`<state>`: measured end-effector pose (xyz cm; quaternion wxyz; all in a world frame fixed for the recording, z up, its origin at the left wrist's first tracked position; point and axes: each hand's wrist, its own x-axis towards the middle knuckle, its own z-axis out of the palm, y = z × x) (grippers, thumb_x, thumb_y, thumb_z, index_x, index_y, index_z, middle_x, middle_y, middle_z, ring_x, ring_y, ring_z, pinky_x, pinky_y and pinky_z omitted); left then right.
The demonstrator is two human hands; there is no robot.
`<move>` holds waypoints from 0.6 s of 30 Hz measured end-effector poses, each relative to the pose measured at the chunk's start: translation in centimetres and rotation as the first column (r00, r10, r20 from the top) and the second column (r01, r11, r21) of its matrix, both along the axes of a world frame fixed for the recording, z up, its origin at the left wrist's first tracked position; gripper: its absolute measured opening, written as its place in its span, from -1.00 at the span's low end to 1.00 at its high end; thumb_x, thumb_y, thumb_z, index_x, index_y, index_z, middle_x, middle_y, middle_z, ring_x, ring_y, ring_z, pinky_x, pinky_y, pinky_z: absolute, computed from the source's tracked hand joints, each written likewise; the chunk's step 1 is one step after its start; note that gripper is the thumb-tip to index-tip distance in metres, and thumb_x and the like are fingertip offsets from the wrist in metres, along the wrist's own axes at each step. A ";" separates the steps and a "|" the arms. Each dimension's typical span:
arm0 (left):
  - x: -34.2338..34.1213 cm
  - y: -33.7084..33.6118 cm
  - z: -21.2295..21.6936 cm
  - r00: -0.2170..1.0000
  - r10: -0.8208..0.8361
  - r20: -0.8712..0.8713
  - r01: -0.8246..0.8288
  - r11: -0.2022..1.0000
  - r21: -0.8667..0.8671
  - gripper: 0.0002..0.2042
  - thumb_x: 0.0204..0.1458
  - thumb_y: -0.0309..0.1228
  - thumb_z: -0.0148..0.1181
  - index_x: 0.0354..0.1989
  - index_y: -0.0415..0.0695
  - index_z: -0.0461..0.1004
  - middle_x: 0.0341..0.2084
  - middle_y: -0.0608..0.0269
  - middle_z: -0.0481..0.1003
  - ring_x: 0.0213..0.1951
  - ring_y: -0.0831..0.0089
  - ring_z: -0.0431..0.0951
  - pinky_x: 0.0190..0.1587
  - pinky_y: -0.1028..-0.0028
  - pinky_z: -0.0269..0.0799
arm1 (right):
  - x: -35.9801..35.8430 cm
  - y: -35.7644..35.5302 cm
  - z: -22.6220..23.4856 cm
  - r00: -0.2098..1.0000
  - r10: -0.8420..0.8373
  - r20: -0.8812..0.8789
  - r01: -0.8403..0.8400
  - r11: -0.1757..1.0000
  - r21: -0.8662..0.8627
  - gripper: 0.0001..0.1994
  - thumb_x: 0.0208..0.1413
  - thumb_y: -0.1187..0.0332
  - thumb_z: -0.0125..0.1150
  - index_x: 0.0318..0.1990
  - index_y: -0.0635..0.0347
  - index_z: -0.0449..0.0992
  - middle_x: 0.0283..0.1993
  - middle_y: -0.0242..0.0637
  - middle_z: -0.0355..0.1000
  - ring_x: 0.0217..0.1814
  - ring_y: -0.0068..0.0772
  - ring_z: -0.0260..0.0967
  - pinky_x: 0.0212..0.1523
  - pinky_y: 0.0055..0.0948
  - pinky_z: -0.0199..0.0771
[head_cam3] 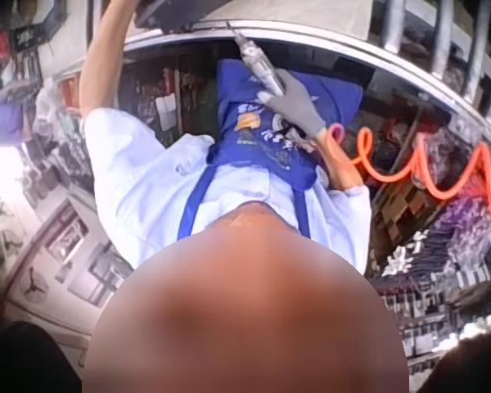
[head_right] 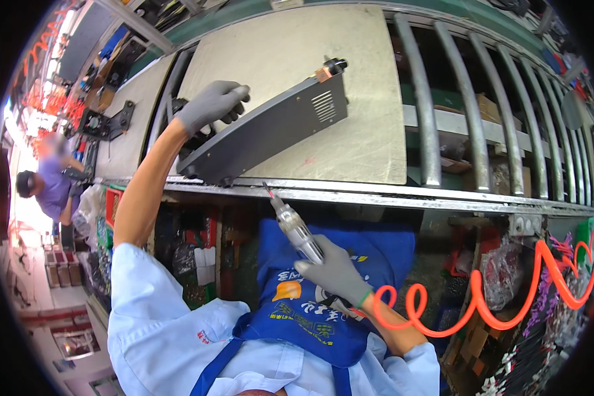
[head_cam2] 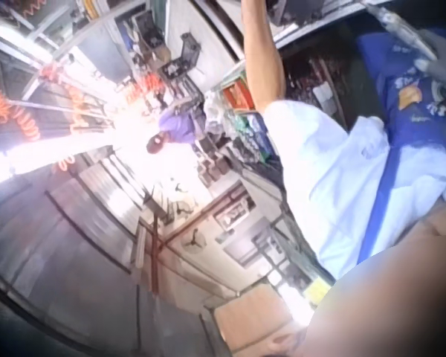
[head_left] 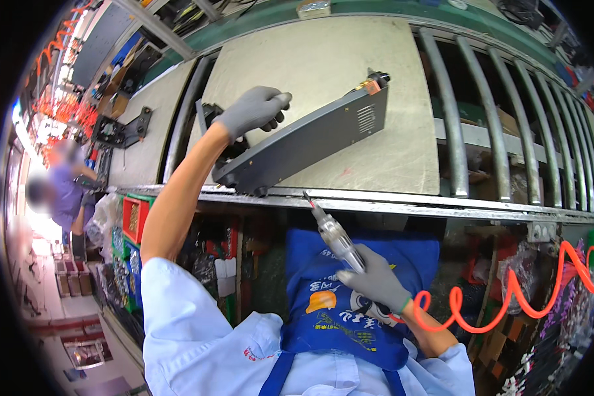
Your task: Assemble internal components and wiring for an electronic power unit at a factory workbench.
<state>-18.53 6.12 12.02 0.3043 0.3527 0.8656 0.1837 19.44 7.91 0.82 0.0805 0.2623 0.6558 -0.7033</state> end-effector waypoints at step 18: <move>-0.3 -1.4 -4.0 0.369 -0.141 -0.919 0.646 0.749 0.145 -0.76 -0.05 -0.30 0.37 -0.39 -0.11 0.42 -0.44 0.12 0.40 -0.37 0.09 0.48 -0.37 0.16 0.39 | 20.6 22.1 8.3 0.661 -0.366 0.655 -0.437 0.522 0.732 -0.60 0.12 0.05 0.18 -0.35 0.28 0.66 -0.31 0.17 0.55 -0.17 0.23 0.54 -0.03 -0.02 0.53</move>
